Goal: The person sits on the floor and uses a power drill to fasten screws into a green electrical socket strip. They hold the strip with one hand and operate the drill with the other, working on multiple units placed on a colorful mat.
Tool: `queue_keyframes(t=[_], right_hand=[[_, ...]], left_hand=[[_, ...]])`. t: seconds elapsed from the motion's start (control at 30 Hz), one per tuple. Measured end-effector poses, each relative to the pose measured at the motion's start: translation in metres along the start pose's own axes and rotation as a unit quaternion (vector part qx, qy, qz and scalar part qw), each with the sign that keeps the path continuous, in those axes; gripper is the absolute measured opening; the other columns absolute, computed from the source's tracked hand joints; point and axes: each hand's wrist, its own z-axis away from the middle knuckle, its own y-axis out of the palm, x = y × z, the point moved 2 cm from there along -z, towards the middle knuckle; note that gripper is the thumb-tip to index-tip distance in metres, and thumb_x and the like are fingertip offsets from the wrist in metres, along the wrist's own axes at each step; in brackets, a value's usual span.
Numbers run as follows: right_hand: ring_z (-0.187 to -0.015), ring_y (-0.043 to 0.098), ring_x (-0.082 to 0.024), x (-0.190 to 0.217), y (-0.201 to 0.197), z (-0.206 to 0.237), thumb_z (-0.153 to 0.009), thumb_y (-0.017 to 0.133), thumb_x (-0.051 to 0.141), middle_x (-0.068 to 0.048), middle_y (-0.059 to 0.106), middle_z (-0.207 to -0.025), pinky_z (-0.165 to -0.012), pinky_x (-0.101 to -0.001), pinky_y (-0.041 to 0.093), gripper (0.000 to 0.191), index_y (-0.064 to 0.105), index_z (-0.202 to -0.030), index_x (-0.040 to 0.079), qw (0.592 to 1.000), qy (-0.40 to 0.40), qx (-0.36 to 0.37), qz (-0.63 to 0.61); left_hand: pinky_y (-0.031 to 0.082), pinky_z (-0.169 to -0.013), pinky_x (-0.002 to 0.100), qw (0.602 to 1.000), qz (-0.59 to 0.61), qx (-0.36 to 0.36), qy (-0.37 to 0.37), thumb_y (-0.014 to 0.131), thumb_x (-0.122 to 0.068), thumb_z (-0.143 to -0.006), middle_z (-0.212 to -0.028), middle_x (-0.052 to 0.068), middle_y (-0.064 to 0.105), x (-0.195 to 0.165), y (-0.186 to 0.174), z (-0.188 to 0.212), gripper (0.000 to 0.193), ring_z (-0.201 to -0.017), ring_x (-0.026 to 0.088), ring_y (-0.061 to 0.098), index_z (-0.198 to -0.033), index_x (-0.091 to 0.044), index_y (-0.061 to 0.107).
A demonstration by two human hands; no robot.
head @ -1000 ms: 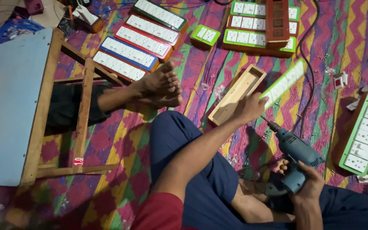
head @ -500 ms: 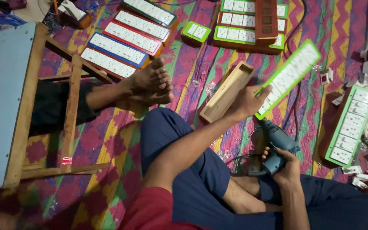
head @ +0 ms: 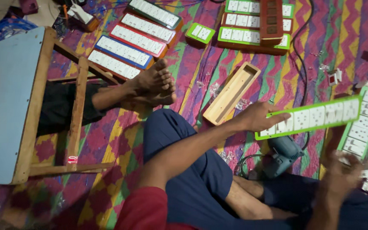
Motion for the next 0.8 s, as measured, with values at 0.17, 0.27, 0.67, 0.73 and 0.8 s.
queue_keyframes(t=[0.17,0.27,0.67,0.73,0.8], right_hand=[[-0.129,0.058,-0.027,0.057,-0.002,0.012,-0.106,0.064,-0.002,-0.02,0.051,-0.145,-0.094,-0.0313,0.058,0.038,0.05,-0.141,-0.005,0.977,-0.183,0.012,0.108],[-0.128,0.06,-0.034,0.061,0.002,0.017,-0.106,0.069,-0.011,-0.024,0.051,-0.142,-0.089,-0.0362,0.063,0.026,0.058,-0.129,-0.008,0.942,-0.239,0.023,0.235],[-0.116,0.071,-0.025,0.028,-0.013,0.0,-0.114,0.055,-0.003,-0.017,0.06,-0.138,-0.087,-0.0341,0.069,0.03,0.049,-0.143,-0.008,0.994,-0.099,-0.054,0.004],[-0.108,0.07,-0.021,0.028,-0.013,-0.003,-0.113,0.052,0.001,-0.014,0.061,-0.132,-0.083,-0.0308,0.067,0.032,0.049,-0.144,-0.006,0.995,-0.084,-0.055,0.002],[-0.113,0.066,-0.021,0.031,-0.011,-0.005,-0.115,0.053,0.0,-0.017,0.06,-0.135,-0.095,-0.0298,0.061,0.031,0.049,-0.145,-0.009,0.992,-0.118,-0.047,-0.014]], left_hand=[[0.058,-0.064,0.036,0.992,0.008,0.122,-0.024,0.06,-0.057,-0.093,-0.077,0.011,0.079,-0.011,0.013,0.006,0.052,-0.063,0.021,0.076,-0.109,-0.013,0.081],[0.056,-0.06,0.038,0.988,-0.03,0.15,-0.028,0.061,-0.059,-0.095,-0.069,0.012,0.075,-0.02,0.022,0.013,0.055,-0.057,0.022,0.072,-0.094,-0.008,0.081],[0.049,-0.05,0.037,0.986,0.029,0.163,0.025,0.063,-0.058,-0.091,-0.059,0.007,0.071,-0.043,0.036,0.029,0.051,-0.048,0.019,0.067,-0.09,-0.011,0.082],[0.051,-0.051,0.037,0.986,0.032,0.159,0.024,0.064,-0.059,-0.091,-0.061,0.007,0.073,-0.044,0.041,0.033,0.051,-0.051,0.019,0.069,-0.088,-0.011,0.082],[0.052,-0.053,0.037,0.988,0.016,0.15,0.023,0.064,-0.059,-0.091,-0.063,0.007,0.073,-0.044,0.046,0.036,0.051,-0.052,0.019,0.07,-0.087,-0.012,0.082]])
